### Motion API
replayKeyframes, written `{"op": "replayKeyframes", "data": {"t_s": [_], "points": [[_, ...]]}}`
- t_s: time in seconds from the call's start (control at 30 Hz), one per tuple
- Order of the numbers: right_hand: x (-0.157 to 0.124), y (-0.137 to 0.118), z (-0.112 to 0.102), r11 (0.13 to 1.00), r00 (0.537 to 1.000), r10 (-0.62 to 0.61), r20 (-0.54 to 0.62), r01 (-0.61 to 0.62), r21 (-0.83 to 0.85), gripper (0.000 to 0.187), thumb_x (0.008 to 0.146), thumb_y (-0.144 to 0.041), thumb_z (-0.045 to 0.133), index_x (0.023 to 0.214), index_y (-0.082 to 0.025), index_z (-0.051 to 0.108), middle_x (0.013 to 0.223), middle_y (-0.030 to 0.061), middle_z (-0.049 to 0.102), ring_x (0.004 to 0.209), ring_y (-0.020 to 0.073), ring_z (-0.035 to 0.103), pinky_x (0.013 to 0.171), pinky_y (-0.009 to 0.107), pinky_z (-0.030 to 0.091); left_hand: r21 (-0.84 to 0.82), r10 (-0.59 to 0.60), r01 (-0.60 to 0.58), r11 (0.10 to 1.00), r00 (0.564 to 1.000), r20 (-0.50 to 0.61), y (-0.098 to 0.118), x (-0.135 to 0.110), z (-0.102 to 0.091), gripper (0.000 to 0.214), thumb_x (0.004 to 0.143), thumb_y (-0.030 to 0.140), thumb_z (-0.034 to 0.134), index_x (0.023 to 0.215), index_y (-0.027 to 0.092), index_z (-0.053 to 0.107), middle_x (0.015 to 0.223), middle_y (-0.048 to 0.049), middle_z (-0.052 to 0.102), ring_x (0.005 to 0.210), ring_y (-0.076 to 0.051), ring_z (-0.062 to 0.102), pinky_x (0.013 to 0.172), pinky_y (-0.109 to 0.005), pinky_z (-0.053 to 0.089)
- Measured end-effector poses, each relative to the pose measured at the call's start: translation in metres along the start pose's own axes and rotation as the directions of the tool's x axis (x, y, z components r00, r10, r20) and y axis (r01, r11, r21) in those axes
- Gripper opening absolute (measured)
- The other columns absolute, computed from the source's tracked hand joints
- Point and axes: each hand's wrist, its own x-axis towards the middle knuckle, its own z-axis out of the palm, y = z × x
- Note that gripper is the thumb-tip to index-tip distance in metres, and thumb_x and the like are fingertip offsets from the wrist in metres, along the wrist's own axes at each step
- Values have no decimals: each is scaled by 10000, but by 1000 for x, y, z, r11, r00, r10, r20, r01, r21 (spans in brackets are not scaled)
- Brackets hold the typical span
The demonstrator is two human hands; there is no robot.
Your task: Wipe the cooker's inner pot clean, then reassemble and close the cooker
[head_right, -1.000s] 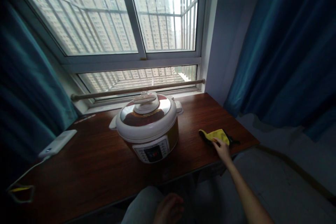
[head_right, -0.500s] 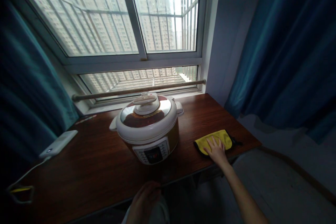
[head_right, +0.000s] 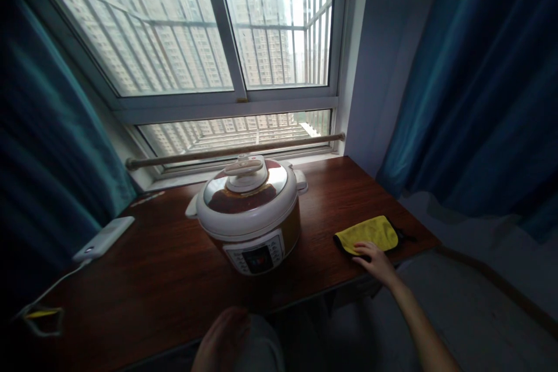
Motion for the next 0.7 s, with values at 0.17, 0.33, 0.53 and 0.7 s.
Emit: {"op": "replayKeyframes", "data": {"t_s": [0.17, 0.33, 0.53, 0.7], "points": [[22, -63, -25, 968, 994, 50, -101, -23, 251, 330, 688, -505, 619, 825, -219, 714, 1015, 74, 670, 1018, 274, 571, 967, 447, 376, 76, 289, -280, 957, 943, -162, 61, 38, -18, 301, 611, 399, 642, 820, 183, 621, 874, -40, 671, 903, -239, 614, 837, -375, 482], [100, -166, -28, 867, 949, 93, -302, 71, 493, 424, 774, -529, 505, 952, -175, 658, 1018, 94, 666, 949, 223, 610, 859, 361, 455, 477, 788, -650, 592, 590, -174, 162, 115, -2, 353, 749, 381, 497, 1025, 168, 557, 1094, -74, 589, 1044, -216, 527, 958, -372, 376], [206, -239, 18, 899, 906, 261, -333, -102, 426, 455, 795, -528, 411, 929, -163, 647, 952, 105, 679, 861, 214, 615, 725, 292, 454, 614, 715, -555, 561, 699, -22, 230, 185, 35, 292, 775, 367, 442, 854, 131, 596, 886, -93, 646, 886, -225, 577, 817, -343, 434], [235, -229, 37, 937, 894, 231, -383, -99, 334, 444, 803, -445, 339, 810, -175, 692, 853, 110, 697, 807, 237, 620, 680, 288, 431, 687, 646, -482, 544, 763, 23, 229, 193, 35, 348, 790, 400, 405, 695, 140, 616, 646, -71, 650, 678, -224, 586, 651, -323, 441]]}}
